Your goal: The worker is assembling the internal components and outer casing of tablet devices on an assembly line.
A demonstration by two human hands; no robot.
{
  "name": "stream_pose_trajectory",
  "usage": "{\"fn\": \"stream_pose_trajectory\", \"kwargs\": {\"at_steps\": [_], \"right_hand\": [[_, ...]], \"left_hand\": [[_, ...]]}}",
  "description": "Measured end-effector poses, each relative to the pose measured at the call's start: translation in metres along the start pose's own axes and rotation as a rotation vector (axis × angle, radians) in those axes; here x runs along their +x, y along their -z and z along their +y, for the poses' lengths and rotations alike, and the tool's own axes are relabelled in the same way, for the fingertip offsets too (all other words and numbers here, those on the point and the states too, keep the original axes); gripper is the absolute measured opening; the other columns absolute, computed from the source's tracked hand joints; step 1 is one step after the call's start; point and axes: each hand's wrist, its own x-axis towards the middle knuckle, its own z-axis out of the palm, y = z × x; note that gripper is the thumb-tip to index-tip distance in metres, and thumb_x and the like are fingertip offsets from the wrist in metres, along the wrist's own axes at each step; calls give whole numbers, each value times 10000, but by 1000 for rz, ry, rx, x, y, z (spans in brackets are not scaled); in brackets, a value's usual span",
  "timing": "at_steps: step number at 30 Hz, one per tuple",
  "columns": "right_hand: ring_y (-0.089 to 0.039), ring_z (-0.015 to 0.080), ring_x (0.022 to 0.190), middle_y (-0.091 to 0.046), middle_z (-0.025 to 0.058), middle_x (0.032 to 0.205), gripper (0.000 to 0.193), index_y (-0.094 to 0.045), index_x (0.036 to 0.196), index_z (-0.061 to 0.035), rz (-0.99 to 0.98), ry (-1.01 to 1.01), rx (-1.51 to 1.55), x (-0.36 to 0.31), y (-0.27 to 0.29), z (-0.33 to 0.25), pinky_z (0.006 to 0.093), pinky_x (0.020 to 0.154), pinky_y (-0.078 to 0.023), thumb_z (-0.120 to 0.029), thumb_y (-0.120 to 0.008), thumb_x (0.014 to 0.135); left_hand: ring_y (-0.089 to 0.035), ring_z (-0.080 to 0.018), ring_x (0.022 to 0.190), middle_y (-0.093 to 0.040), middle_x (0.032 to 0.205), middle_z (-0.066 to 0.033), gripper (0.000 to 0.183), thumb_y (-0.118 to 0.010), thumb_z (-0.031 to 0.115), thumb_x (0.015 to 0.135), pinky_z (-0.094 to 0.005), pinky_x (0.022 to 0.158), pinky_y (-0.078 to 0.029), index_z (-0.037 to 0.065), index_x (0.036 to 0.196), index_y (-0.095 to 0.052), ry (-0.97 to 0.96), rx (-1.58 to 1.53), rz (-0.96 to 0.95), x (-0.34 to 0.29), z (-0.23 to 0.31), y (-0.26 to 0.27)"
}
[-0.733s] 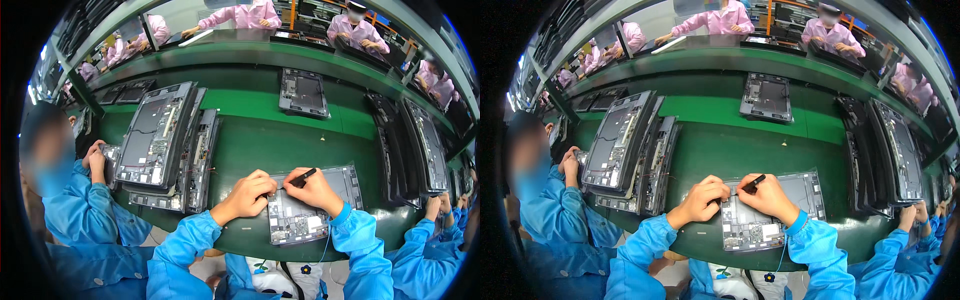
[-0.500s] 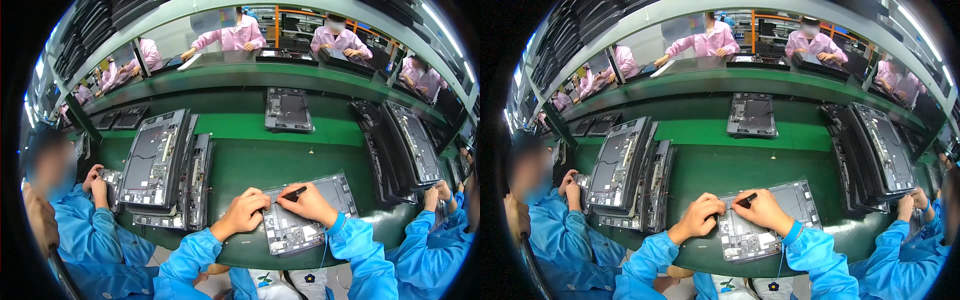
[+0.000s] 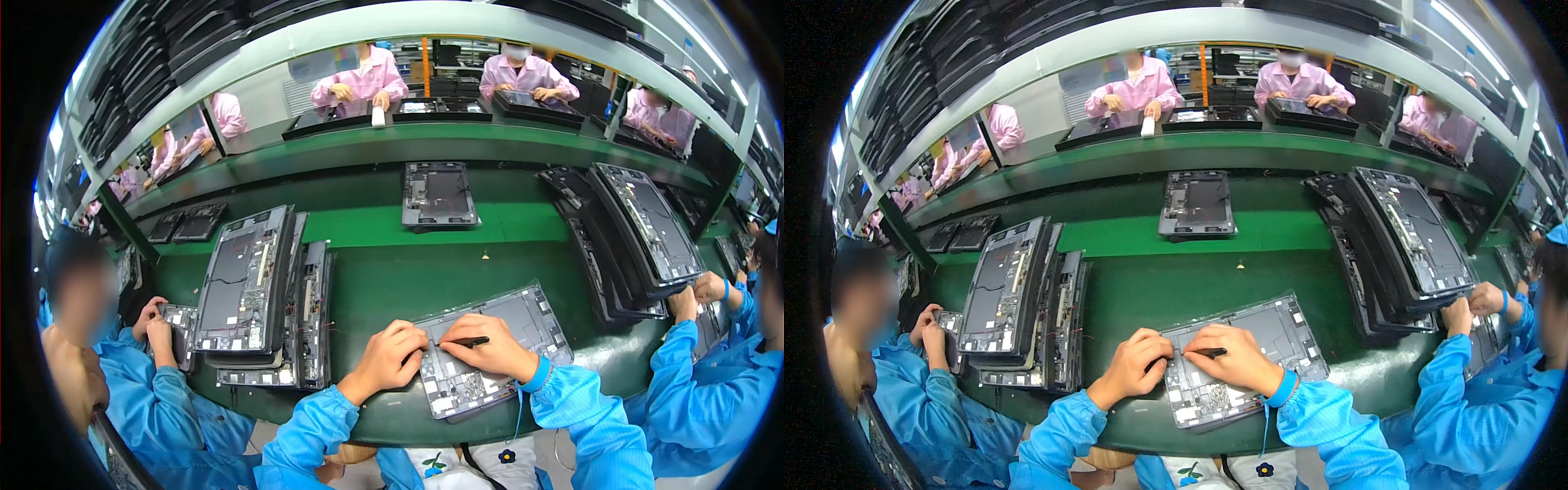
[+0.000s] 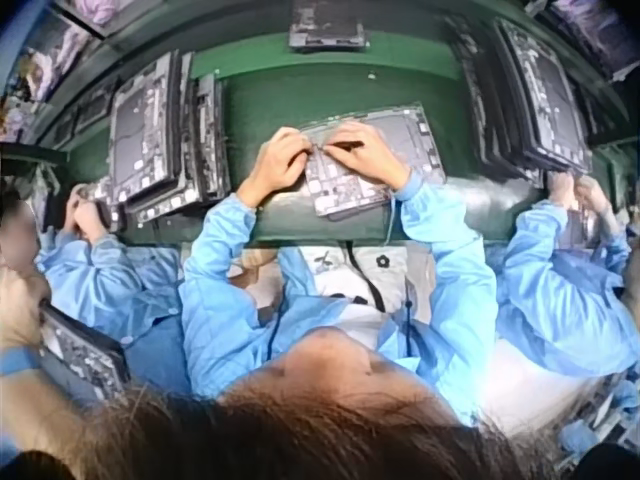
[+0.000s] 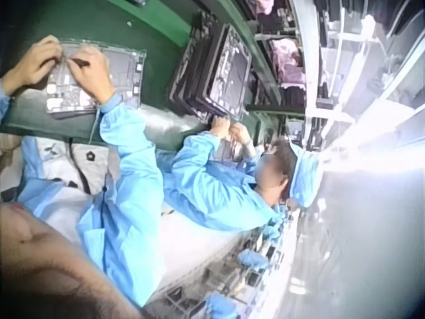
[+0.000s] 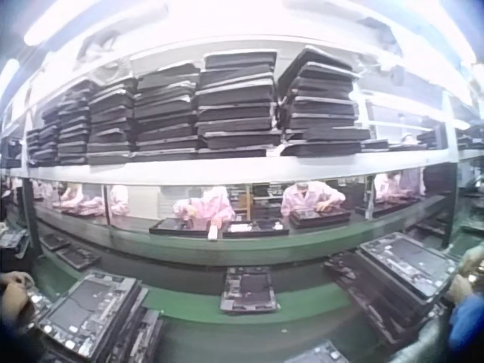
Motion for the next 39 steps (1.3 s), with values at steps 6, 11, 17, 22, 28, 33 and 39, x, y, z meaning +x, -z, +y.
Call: {"fn": "stream_pose_trajectory", "kwargs": {"at_steps": [6, 11, 17, 22, 28, 33, 39], "right_hand": [[-696, 271, 820, -747, 72, 891, 95, -781, 903, -67, -27, 18, -32, -7, 4, -9, 368, 729, -560, -128, -804, 833], [-704, 262, 828, -742, 94, 907, 102, -766, 916, -39, 2, -143, 179, -10, -1, -5, 349, 746, -563, -133, -774, 877], [-727, 185, 774, -778, 125, 883, 183, -781, 960, 3, -49, -309, 290, 22, 0, 13, 316, 715, -571, -169, -774, 897], [-728, 188, 777, -778, 122, 907, 169, -784, 978, -8, -111, -289, 352, 20, -7, 28, 320, 720, -572, -153, -774, 892], [-702, 153, 815, -769, 95, 921, 122, -783, 973, 6, -193, -256, 326, 26, -4, 24, 301, 746, -563, -89, -777, 897], [-730, 315, 768, -759, 132, 850, 145, -776, 887, -35, -112, -136, 144, 24, -8, 18, 379, 706, -574, -175, -752, 859], [-744, 287, 724, -762, 149, 849, 105, -775, 889, -11, -36, -162, -20, 15, -14, 1, 349, 650, -579, -109, -762, 854]], "left_hand": [[-650, -345, 942, -706, 987, -88, 182, -668, 25, 756, -427, 854, -559, 48, 936, -675, 2, 27, 10, -1, 1, -2], [-647, -346, 956, -704, 988, -87, 188, -659, 15, 737, -421, 833, -565, 50, 921, -669, -18, 43, 36, -1, 3, -2], [-652, -345, 963, -706, 993, -86, 195, -652, 16, 724, -416, 825, -570, 56, 914, -663, -3, 39, 24, -2, 3, -1], [-652, -343, 964, -707, 997, -85, 197, -654, 18, 719, -420, 826, -571, 59, 911, -663, 8, 24, 27, -1, 1, -2], [-652, -338, 945, -707, 984, -80, 204, -651, 11, 707, -421, 833, -571, 59, 905, -666, 20, 18, 28, -1, 0, -1], [-654, -330, 925, -708, 968, -76, 198, -646, 5, 704, -414, 845, -572, 60, 894, -666, 42, 24, 31, -2, 1, -1], [-658, -327, 913, -712, 968, -83, 203, -654, -2, 707, -417, 872, -563, 57, 901, -664, 51, -17, 27, -1, 1, -1]]}}
